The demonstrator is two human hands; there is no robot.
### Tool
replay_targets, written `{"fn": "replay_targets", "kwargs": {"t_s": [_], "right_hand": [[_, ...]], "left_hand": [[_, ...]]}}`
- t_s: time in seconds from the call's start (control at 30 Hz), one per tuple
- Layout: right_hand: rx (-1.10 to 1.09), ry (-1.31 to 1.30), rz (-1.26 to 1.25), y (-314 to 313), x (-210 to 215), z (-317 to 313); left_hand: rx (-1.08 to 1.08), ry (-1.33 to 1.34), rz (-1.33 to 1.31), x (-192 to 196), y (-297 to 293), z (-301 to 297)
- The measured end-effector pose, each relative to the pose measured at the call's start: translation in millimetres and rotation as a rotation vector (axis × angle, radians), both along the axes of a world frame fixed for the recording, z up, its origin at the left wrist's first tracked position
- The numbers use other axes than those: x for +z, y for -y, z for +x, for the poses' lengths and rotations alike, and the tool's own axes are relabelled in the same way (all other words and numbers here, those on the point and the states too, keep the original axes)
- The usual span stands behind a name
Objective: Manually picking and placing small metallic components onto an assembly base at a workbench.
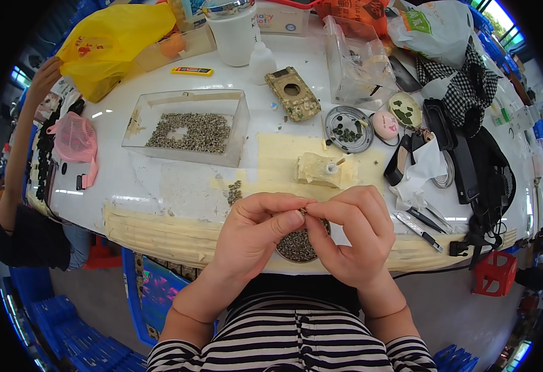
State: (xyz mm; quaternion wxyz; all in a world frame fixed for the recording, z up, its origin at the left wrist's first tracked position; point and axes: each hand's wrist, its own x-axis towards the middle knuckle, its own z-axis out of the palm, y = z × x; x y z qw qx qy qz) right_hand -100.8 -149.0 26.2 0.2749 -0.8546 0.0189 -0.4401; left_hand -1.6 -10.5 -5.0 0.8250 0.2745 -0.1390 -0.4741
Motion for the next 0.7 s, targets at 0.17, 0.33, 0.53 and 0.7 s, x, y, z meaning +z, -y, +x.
{"fn": "replay_targets", "kwargs": {"t_s": [0.17,0.33,0.53,0.7], "right_hand": [[-0.009,0.029,-0.018,0.7,-1.4,0.0],[-0.003,0.029,-0.019,1.0,-2.5,0.0],[0.021,0.046,-0.020,1.9,-5.0,0.9],[0.042,0.028,-0.031,3.3,-5.6,-0.5]], "left_hand": [[0.084,0.188,0.047,-1.1,0.2,0.0],[0.147,0.292,0.154,6.4,-1.9,-2.9],[0.166,0.337,0.144,4.8,-1.8,-1.9],[0.201,0.394,0.153,4.9,-0.9,-1.5]]}}
